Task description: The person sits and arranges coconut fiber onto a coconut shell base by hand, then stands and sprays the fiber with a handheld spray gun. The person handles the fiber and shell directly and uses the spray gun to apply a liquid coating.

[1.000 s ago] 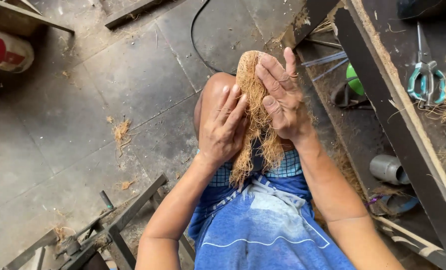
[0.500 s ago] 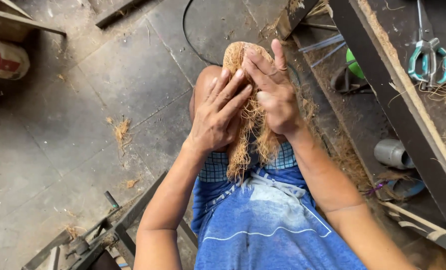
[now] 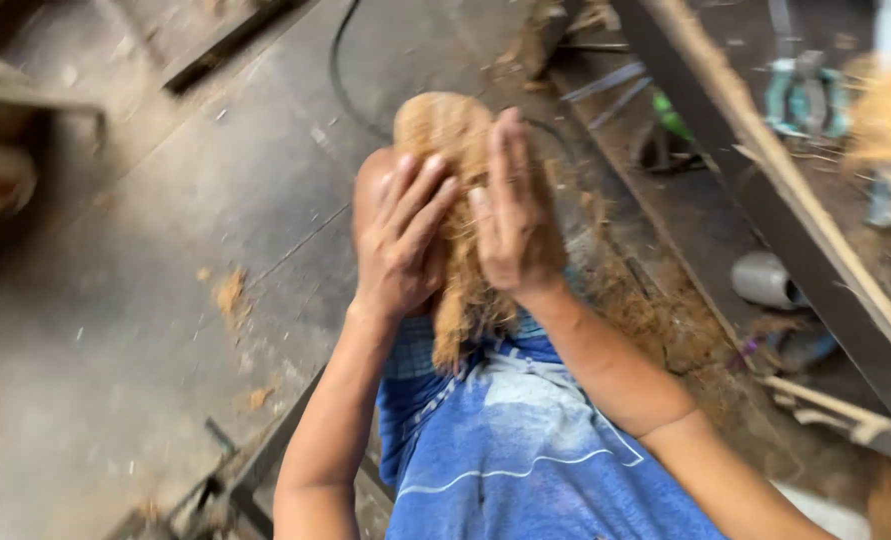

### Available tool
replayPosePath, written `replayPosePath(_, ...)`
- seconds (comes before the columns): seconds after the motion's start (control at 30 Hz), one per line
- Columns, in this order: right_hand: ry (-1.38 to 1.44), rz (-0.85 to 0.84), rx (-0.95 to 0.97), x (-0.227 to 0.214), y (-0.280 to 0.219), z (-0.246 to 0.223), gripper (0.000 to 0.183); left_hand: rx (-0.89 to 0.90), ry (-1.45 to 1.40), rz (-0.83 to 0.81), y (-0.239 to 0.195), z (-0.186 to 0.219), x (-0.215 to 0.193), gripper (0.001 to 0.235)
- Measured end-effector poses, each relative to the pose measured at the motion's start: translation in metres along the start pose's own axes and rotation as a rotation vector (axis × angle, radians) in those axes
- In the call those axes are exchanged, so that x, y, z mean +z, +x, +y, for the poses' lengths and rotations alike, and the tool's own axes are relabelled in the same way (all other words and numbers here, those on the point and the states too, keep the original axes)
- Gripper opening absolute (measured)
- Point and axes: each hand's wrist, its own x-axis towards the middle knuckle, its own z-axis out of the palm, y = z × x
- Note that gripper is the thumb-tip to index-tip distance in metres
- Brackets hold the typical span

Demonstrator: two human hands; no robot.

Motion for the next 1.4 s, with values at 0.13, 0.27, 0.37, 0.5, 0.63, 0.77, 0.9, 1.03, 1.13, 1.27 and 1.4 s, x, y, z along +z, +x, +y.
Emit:
replayPosePath(0.13,0.222,0.068,-0.013,-0.025,0.001,0.011,0.058,0.018,-0.132,0.015,0.011,0.022,-0.005,0.044)
replayPosePath(0.27,0.464,0.178,0.083,-0.083,-0.005,0.037,0.046,-0.124,-0.194,0.008,0.023,0.048,-0.022,0.022)
replayPosePath(0.37,-0.044,0.398,0.111,-0.149,-0.019,0.086,0.032,-0.093,-0.207,0.089,0.035,0.060,-0.024,0.013)
replayPosePath(0.5,-0.823,0.439,0.378,-0.224,-0.071,0.171,0.075,0.031,-0.307,0.147,0.081,0.095,-0.010,0.013)
replayPosePath(0.63,-0.846,0.154,0.674,-0.262,-0.063,0.184,0.115,0.163,-0.405,-0.139,0.145,0.151,0.032,0.023)
replayPosePath(0.77,-0.783,0.442,0.295,-0.269,-0.062,0.222,0.048,0.256,-0.392,-0.425,0.166,0.185,0.103,0.055)
replayPosePath(0.9,-0.549,0.524,0.286,-0.277,-0.055,0.184,0.024,0.278,-0.198,-0.514,0.175,0.204,0.187,0.091)
replayPosePath(1.03,-0.489,0.531,0.084,-0.285,-0.069,0.164,0.011,0.481,0.011,-0.355,0.171,0.190,0.288,0.100)
replayPosePath(1.13,-0.318,0.455,0.155,-0.287,-0.084,0.164,0.035,0.456,-0.014,-0.596,0.183,0.194,0.303,0.087)
replayPosePath(1.27,-0.365,0.175,0.308,-0.297,-0.089,0.144,0.040,0.337,-0.114,-0.555,0.178,0.188,0.294,0.051)
replayPosePath(1.4,-0.024,0.088,0.343,-0.301,-0.095,0.129,0.054,0.340,-0.077,-0.450,0.150,0.165,0.309,0.063)
